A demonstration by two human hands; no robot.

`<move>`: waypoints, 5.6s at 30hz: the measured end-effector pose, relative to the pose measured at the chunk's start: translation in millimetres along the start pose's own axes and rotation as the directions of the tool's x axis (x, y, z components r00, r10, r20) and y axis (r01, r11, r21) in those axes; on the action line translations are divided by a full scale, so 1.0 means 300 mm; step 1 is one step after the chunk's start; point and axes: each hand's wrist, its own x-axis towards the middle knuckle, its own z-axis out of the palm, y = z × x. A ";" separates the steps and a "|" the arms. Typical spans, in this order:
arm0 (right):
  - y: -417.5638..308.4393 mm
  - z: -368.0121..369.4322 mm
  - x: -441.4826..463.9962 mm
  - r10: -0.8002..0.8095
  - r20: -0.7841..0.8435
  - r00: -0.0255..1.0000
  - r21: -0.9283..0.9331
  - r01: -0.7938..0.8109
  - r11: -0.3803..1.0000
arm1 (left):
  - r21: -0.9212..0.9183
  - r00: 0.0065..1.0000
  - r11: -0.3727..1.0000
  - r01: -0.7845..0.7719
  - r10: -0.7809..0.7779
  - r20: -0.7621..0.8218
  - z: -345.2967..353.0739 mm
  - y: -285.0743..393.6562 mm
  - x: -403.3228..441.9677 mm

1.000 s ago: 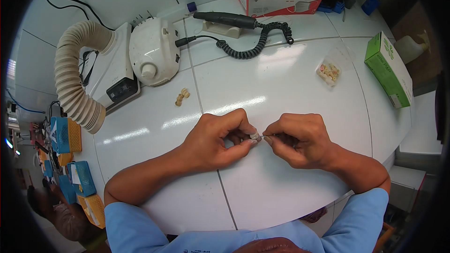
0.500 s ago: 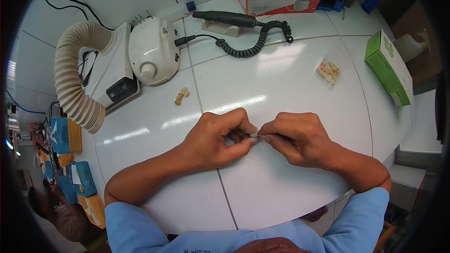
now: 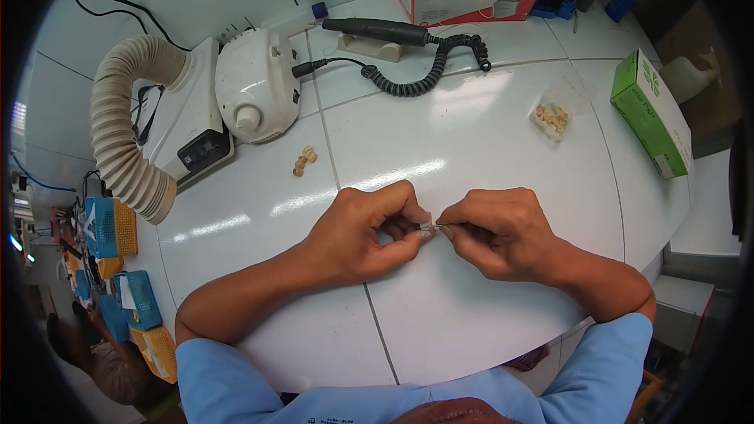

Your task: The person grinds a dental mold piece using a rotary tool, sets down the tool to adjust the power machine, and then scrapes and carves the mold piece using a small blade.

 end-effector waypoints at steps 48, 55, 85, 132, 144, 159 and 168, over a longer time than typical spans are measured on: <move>-0.006 0.002 0.001 -0.013 -0.007 1.000 -0.015 0.013 1.000 | 0.015 1.000 1.000 -0.004 0.004 -0.016 0.006 -0.001 -0.001; -0.001 0.006 -0.001 -0.028 -0.030 0.999 -0.020 0.027 0.999 | 0.037 1.000 0.999 0.007 -0.006 -0.007 0.004 0.004 0.000; -0.010 -0.006 0.001 0.014 -0.053 0.998 0.012 -0.014 1.000 | -0.024 0.999 1.000 0.013 -0.012 0.047 -0.004 -0.007 0.000; 0.000 -0.003 -0.003 -0.034 -0.032 0.999 0.058 0.036 0.998 | 0.063 0.999 0.997 -0.041 0.043 -0.029 0.006 -0.005 -0.005; -0.002 0.004 -0.007 -0.051 -0.004 0.999 -0.029 0.051 0.998 | 0.052 0.998 0.999 -0.007 0.011 -0.065 0.025 -0.003 -0.007; -0.004 0.014 -0.007 -0.073 0.012 0.997 -0.093 0.074 0.993 | 0.173 0.995 0.984 -0.045 0.059 -0.081 0.048 -0.007 -0.010; -0.006 0.022 0.000 -0.107 0.009 0.994 -0.140 0.107 0.984 | 0.192 0.991 0.978 -0.084 0.103 -0.089 0.045 -0.019 -0.008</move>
